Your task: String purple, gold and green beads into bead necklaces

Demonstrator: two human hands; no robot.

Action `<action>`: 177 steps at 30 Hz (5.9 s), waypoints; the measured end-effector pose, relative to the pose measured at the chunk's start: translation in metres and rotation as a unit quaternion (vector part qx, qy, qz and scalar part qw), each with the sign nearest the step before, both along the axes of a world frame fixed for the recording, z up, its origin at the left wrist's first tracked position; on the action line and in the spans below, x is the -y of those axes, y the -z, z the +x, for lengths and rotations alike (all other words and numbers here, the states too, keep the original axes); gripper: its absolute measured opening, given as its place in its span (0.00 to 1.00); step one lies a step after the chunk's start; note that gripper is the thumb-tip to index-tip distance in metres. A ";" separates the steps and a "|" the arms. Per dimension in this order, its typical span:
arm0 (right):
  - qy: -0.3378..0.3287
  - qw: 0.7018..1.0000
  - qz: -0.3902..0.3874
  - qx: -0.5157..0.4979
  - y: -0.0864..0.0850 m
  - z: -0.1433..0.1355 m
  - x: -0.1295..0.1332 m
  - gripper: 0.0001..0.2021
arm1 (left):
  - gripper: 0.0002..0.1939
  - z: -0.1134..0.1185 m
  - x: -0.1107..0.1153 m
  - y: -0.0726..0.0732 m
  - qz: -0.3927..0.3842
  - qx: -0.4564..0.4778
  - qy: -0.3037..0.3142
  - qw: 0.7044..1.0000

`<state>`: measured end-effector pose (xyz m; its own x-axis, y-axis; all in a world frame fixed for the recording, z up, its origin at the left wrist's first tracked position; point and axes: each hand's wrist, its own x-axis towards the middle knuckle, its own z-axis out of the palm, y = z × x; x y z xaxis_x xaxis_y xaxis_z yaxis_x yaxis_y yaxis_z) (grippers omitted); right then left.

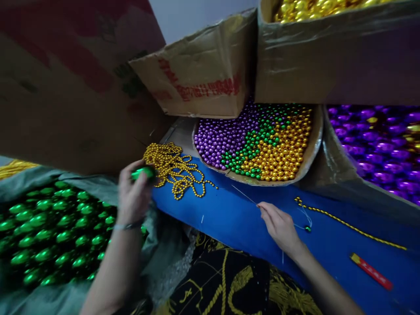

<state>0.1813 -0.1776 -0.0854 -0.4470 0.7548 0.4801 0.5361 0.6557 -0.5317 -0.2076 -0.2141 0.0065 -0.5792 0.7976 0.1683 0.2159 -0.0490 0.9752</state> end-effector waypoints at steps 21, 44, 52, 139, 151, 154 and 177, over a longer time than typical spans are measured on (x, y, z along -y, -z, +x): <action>0.067 0.994 0.065 0.055 -0.008 0.021 -0.001 0.08 | 0.27 0.144 -0.076 0.055 -0.103 0.480 0.375 0.787; 0.047 0.997 -0.064 -0.020 -0.001 0.019 -0.002 0.08 | 0.28 0.168 -0.065 0.054 -0.102 0.275 0.479 0.827; 0.053 0.997 -0.049 -0.017 0.001 0.021 -0.002 0.08 | 0.27 0.171 -0.067 0.051 -0.108 0.286 0.474 0.826; 0.116 0.982 -0.110 -0.098 -0.002 0.022 0.021 0.14 | 0.07 0.231 -0.094 -0.009 0.058 -0.117 0.592 0.796; 0.188 0.965 -0.103 -0.151 -0.009 0.037 0.026 0.12 | 0.13 0.412 -0.253 -0.043 0.097 -0.511 0.505 0.689; 0.187 0.965 -0.109 -0.145 -0.009 0.040 0.025 0.12 | 0.14 0.419 -0.258 -0.040 0.079 -0.533 0.505 0.675; 0.151 0.986 0.048 -0.046 -0.023 0.024 0.015 0.10 | 0.23 0.183 -0.125 0.033 -0.033 0.230 0.435 0.870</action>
<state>0.2052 -0.1923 -0.0621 -0.1597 0.7965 0.5831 0.6671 0.5225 -0.5310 -0.0243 -0.0891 -0.0268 0.2557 0.9666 0.0152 -0.2886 0.0613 0.9555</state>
